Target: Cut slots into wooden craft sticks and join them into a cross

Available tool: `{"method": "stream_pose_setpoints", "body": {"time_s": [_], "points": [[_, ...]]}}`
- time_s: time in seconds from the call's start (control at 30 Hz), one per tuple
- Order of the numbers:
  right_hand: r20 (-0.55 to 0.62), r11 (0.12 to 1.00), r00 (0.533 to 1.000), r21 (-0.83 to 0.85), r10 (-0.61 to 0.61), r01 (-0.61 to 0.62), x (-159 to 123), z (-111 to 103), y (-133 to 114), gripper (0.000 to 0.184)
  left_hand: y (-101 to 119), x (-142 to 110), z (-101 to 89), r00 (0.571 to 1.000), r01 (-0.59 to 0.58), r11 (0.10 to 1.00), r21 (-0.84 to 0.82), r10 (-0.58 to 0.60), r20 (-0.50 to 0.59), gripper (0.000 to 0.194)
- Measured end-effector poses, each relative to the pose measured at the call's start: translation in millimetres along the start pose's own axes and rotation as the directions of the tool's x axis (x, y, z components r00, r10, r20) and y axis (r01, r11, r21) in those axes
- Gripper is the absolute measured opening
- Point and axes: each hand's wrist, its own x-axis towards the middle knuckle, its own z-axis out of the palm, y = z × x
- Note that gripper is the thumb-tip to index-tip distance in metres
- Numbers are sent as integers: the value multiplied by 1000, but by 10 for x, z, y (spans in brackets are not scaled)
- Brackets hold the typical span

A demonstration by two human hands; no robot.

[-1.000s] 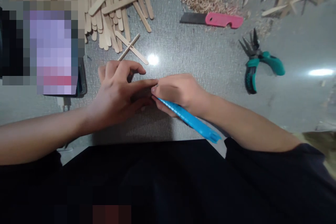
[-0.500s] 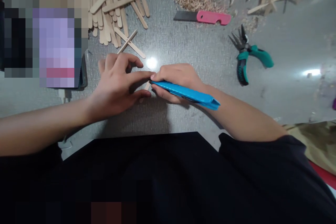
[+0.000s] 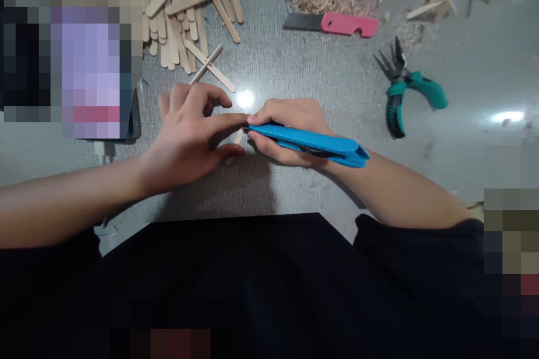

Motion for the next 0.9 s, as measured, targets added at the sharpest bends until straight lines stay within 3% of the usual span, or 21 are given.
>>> {"method": "stream_pose_setpoints", "body": {"time_s": [0.3, 0.5, 0.63, 0.9], "points": [[51, 999, 999, -49, -1, 4, -15, -26, 8, 14, 7, -1, -8, 1000, 4, 1000, -8, -4, 10, 42], [62, 981, 986, -111, -153, 159, 1, 27, 90, 13, 8, 0, -13, 1000, 14, 1000, -11, -14, 11, 44], [-28, 943, 949, -123, -314, 308, 19, 97, 85, 29, 14, -2, -30, 1000, 8, 1000, -6, -8, 21, 44], [40, 970, 973, -79, -226, 229, 64, 106, 29, 11, 5, -7, -24, 1000, -5, 1000, -16, 5, 7, 46]]}}
